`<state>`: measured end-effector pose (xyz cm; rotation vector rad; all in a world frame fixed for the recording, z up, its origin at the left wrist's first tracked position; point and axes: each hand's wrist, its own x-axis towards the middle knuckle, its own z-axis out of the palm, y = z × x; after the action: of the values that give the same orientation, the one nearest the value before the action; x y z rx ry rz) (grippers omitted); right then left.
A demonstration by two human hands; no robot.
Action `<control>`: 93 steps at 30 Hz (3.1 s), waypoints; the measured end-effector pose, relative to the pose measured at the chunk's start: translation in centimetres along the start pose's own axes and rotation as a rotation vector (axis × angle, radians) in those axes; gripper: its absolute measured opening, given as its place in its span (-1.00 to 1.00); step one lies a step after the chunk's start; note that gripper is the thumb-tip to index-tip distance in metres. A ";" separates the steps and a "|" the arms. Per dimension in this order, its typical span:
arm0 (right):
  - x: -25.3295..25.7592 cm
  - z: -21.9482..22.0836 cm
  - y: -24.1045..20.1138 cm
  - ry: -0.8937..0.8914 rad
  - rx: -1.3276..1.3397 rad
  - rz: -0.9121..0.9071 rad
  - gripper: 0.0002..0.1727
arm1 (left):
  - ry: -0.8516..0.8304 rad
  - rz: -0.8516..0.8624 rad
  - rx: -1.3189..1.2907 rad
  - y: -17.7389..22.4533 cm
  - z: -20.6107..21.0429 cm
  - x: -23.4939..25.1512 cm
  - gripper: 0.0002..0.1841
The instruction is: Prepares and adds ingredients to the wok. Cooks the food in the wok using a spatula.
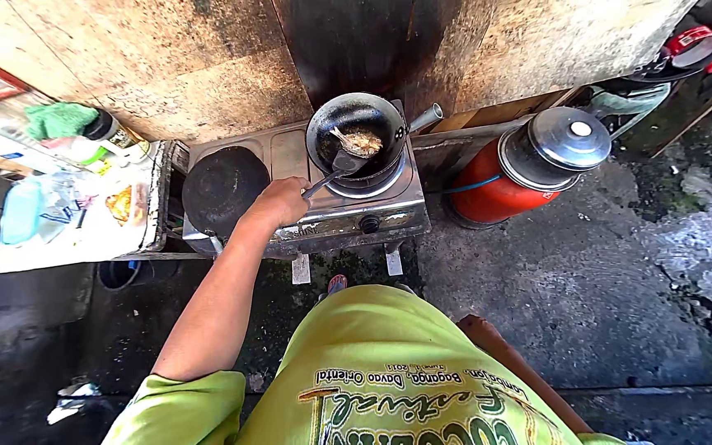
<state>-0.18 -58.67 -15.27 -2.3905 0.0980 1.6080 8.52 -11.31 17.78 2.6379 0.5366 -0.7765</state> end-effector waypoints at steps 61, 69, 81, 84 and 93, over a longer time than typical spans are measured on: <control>1.3 0.5 0.4 0.014 -0.020 -0.025 -0.48 | 0.322 -0.140 0.319 2.4 3.2 -0.2 -0.45; -1.2 -0.1 -0.2 -0.019 -0.040 -0.008 -0.48 | 0.291 -0.027 -0.300 -0.1 4.5 -0.7 -0.55; -0.6 -0.9 -0.5 -0.006 -0.041 -0.023 -0.49 | 0.098 -0.083 -0.632 0.4 7.0 2.0 -0.57; -0.5 -0.7 -0.7 0.002 -0.046 -0.013 -0.48 | 0.054 -0.161 -0.638 0.5 5.7 2.2 -0.57; -0.7 -0.5 -0.7 -0.010 -0.036 -0.018 -0.48 | 0.067 -0.174 -0.603 -0.9 4.2 2.8 -0.58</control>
<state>0.15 -58.20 -14.36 -2.4035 0.0460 1.6269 8.44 -11.60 12.68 2.0806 0.8709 -0.4730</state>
